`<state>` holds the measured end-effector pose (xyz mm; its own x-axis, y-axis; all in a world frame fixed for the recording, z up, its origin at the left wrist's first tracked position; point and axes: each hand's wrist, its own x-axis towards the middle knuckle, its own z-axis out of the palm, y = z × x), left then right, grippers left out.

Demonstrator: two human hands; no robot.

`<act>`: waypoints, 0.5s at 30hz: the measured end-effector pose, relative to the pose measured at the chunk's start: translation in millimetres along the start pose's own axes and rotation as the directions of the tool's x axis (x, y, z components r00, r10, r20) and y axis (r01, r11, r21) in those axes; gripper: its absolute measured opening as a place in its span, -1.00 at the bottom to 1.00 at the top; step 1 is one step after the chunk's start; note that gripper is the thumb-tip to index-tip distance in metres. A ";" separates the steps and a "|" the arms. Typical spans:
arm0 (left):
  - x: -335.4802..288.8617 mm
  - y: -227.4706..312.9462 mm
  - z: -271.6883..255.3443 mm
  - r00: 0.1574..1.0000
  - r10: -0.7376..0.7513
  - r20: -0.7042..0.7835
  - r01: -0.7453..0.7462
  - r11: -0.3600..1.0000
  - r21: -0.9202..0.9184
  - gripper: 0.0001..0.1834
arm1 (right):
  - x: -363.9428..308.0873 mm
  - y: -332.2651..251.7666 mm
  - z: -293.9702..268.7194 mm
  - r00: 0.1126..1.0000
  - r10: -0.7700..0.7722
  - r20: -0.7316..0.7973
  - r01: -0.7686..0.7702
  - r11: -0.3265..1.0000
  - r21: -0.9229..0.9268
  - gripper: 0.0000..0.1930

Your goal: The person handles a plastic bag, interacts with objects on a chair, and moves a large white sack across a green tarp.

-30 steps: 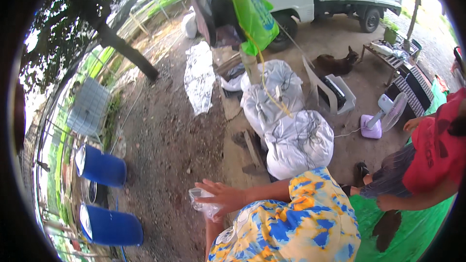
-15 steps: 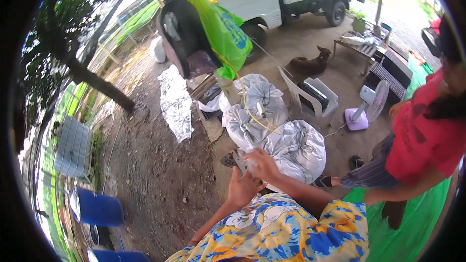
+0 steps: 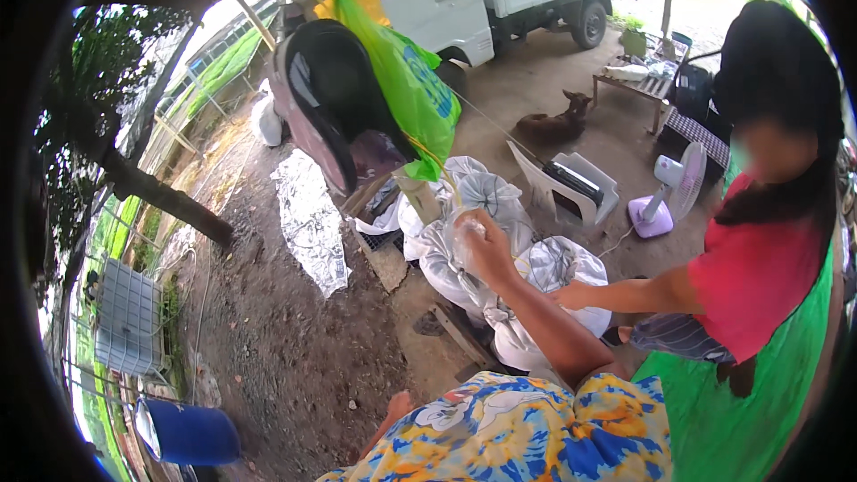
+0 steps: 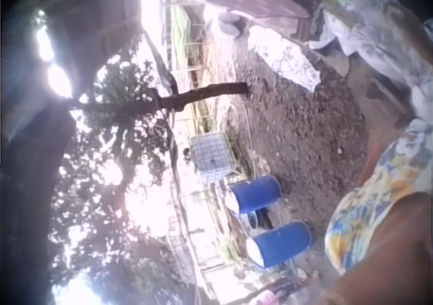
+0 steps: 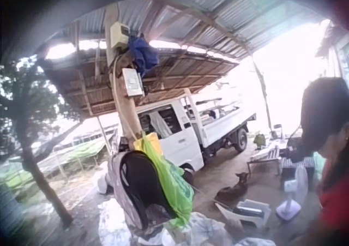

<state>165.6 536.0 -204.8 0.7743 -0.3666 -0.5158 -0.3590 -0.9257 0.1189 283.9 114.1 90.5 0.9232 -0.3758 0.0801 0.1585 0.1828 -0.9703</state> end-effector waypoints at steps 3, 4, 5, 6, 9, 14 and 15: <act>-25.5 -33.2 18.4 0.998 -0.057 -0.016 0.057 0.998 -0.004 -0.79 | 13.7 -29.6 16.3 0.994 0.090 0.059 -0.099 0.981 0.167 -0.72; -27.9 -41.6 20.4 0.996 -0.082 0.040 0.083 0.997 -0.006 -0.81 | 23.9 -33.7 19.5 0.991 0.072 0.112 -0.089 0.983 0.159 -0.52; -27.1 -48.2 23.3 0.990 -0.103 0.097 0.104 0.995 -0.008 -0.82 | 30.5 -43.3 24.4 0.991 0.064 0.121 -0.082 0.985 0.152 -0.52; -34.3 -56.4 27.6 0.988 -0.128 0.091 0.130 0.991 -0.021 -0.82 | 34.0 -53.6 36.1 0.984 -0.004 0.178 -0.046 0.960 0.277 -0.48; -31.6 -74.3 47.9 0.975 -0.146 -0.167 0.129 0.986 -0.108 -0.72 | 50.1 -79.8 60.2 0.965 -0.140 0.222 0.100 0.978 0.182 -0.43; 2.0 -29.0 24.5 0.936 -0.309 -0.169 0.182 0.836 -0.518 -0.69 | 65.6 -61.5 60.3 0.933 -0.309 0.187 0.308 0.951 0.035 -0.41; 0.2 -20.7 23.3 0.927 -0.345 -0.148 0.200 0.788 -0.583 -0.69 | 62.1 -52.2 58.9 0.953 -0.263 0.151 0.260 0.965 0.039 -0.40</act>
<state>161.1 557.3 -227.2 0.9185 -0.0347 -0.3938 0.1756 -0.8567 0.4850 353.5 134.7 159.5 0.8908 -0.2689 0.3662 0.4070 0.1140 -0.9063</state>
